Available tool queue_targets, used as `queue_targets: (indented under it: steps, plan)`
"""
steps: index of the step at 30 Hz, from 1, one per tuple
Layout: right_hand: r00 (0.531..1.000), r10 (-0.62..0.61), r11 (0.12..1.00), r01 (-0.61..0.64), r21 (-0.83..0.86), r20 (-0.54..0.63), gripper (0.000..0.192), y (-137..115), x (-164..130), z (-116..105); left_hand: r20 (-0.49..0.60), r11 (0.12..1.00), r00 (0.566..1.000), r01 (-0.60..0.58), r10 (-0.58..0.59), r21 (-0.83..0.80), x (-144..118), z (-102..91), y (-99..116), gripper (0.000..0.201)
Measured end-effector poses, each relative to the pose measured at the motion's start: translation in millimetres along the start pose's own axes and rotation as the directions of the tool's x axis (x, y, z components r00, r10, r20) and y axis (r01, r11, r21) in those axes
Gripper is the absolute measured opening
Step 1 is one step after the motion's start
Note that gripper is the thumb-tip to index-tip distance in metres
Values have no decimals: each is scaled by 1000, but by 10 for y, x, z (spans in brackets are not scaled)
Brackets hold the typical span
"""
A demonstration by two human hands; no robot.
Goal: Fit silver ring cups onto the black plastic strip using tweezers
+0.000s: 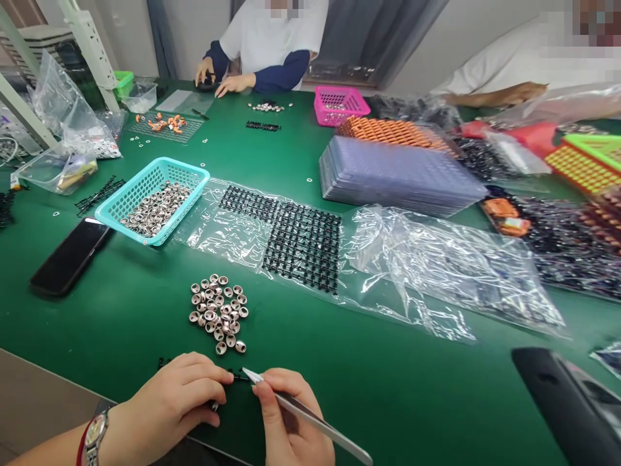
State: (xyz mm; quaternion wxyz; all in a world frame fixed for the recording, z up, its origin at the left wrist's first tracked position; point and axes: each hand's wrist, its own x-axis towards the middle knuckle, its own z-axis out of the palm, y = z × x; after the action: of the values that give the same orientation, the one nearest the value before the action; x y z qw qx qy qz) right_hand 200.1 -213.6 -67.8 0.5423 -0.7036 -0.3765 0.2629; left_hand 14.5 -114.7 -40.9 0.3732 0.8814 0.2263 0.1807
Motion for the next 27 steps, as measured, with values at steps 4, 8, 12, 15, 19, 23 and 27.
queue_targets:
  steps: [4, 8, 12, 15, 19, 23, 27]
  plan:
    - [998, 58, 998, -57, 30, -33, 28, 15, 10, -25, -34, 999, 999, -31, 30, -16, 3, -19, -27, 8]
    - [996, 86, 995, -85, 54, -19, 29, 31, 10, -24, -71, 997, 995, -69, 67, -24, 4, -21, -48, 3]
    - [995, 98, 992, -96, 84, -19, 28, 46, 6, -25, -91, 997, 993, -78, 76, -15, 4, -12, -57, 3]
    - [995, 97, 992, -95, 87, -23, 28, 53, 7, -28, -84, 997, 994, -74, 74, -4, -5, -1, -65, 4]
    - [998, 63, 996, -62, 60, -18, 27, 34, 11, -12, -113, 995, 989, -95, 95, 9, -13, 11, -74, 2]
    - [998, 56, 996, -53, 72, -37, 27, -2, 3, 14, -158, 991, 978, -134, 134, 13, -11, 0, -61, 6]
    - [1000, 11, 998, -9, 70, -25, 20, 1, 2, 1, -180, 991, 977, -127, 116, -48, -27, -24, -16, 6]
